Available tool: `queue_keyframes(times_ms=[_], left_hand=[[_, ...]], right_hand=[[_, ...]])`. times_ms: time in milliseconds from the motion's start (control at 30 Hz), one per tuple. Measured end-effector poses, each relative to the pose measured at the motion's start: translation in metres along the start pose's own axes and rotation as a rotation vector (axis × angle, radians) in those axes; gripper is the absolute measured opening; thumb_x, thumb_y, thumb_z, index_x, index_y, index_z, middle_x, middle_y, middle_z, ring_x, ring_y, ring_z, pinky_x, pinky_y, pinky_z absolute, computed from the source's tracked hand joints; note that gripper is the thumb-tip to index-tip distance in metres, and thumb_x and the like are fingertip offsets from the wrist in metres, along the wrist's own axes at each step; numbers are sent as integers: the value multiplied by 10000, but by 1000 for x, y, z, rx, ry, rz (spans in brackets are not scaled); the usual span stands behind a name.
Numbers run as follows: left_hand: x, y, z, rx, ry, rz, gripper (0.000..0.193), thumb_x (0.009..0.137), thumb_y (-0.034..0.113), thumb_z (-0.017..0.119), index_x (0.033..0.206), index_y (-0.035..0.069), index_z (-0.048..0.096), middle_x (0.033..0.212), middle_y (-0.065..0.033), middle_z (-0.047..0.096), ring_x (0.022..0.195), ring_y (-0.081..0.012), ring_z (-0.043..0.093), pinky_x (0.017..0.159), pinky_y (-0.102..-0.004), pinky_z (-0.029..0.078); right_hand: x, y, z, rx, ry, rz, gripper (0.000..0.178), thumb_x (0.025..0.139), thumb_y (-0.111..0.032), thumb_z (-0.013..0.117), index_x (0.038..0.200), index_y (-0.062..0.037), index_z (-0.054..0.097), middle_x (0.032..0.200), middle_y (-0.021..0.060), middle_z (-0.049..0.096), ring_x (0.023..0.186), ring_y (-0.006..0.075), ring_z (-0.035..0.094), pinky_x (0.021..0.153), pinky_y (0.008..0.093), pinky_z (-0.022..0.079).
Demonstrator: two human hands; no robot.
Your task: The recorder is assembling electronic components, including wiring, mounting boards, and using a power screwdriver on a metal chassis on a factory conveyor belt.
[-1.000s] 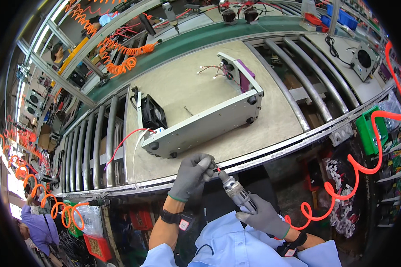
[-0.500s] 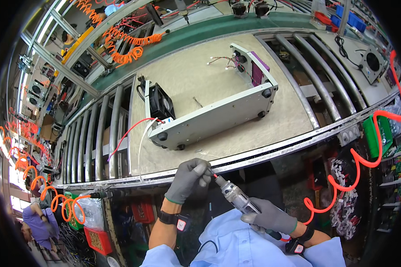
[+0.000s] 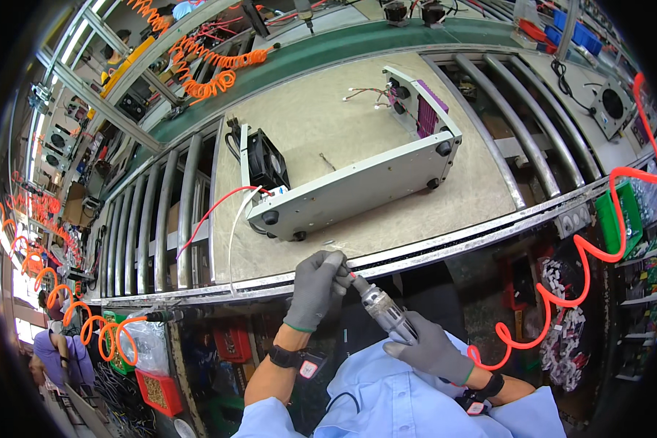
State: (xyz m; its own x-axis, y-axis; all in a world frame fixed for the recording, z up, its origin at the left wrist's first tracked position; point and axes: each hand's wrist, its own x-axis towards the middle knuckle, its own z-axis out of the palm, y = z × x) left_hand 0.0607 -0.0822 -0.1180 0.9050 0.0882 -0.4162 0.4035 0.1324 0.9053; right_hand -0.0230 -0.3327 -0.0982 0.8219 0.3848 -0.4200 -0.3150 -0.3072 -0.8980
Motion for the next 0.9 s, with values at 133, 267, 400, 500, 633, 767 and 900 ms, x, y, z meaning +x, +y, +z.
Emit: queue_keyframes(times_ms=[133, 267, 400, 500, 633, 767, 900], left_hand=[[-3, 4, -11, 10, -64, -2, 262, 1042, 236, 630, 985, -13, 689, 806, -58, 691, 645, -82, 623, 576, -217, 508], [-8, 5, -15, 54, -68, -17, 264, 1046, 233, 628, 993, -18, 690, 803, -48, 689, 647, -70, 614, 577, -210, 501], [0, 7, -16, 306, -1, 68, 275, 1034, 276, 673, 1045, 1, 692, 882, -91, 722, 697, -177, 689, 611, -290, 552], [23, 7, -15, 1037, 296, 943, 213, 1006, 224, 670, 1111, 38, 679, 999, -139, 718, 773, -318, 710, 662, -412, 577], [39, -2, -11, 1414, 213, 623, 272, 978, 93, 611, 1250, 107, 619, 1061, -185, 661, 922, -419, 689, 764, -505, 564], [25, 8, -16, 1293, 201, 723, 313, 940, 61, 600, 1246, 120, 633, 1031, -205, 634, 914, -414, 686, 757, -526, 555], [-2, 68, -36, 1067, -12, 708, 210, 955, 46, 616, 1149, 69, 693, 991, -208, 664, 891, -378, 681, 776, -467, 557]], right_hand=[[2, -6, -15, 16, -123, 121, 597, 865, -369, 822, 1296, -17, 606, 1000, 86, 700, 862, 205, 685, 802, 354, 552], [2, 1, -16, 87, -199, 162, 587, 863, -365, 824, 1287, -23, 608, 938, 72, 687, 812, 171, 672, 751, 336, 553], [10, 14, 5, -1, 25, -71, 552, 879, -370, 814, 1261, -26, 612, 838, 42, 636, 660, 111, 622, 580, 297, 519], [18, 13, 2, 128, -27, 105, 510, 893, -361, 799, 1229, -24, 615, 826, 46, 635, 611, 99, 604, 520, 289, 496], [35, -4, 3, 204, -75, 159, 451, 921, -344, 770, 1196, -30, 601, 786, 40, 603, 598, 99, 593, 516, 295, 495], [48, -19, 9, 261, -134, 159, 434, 952, -318, 739, 1224, -24, 573, 765, 28, 587, 570, 91, 589, 498, 281, 499], [55, -25, 13, 332, -172, 170, 435, 973, -327, 709, 1246, -22, 563, 721, 20, 590, 539, 85, 584, 482, 257, 494]])
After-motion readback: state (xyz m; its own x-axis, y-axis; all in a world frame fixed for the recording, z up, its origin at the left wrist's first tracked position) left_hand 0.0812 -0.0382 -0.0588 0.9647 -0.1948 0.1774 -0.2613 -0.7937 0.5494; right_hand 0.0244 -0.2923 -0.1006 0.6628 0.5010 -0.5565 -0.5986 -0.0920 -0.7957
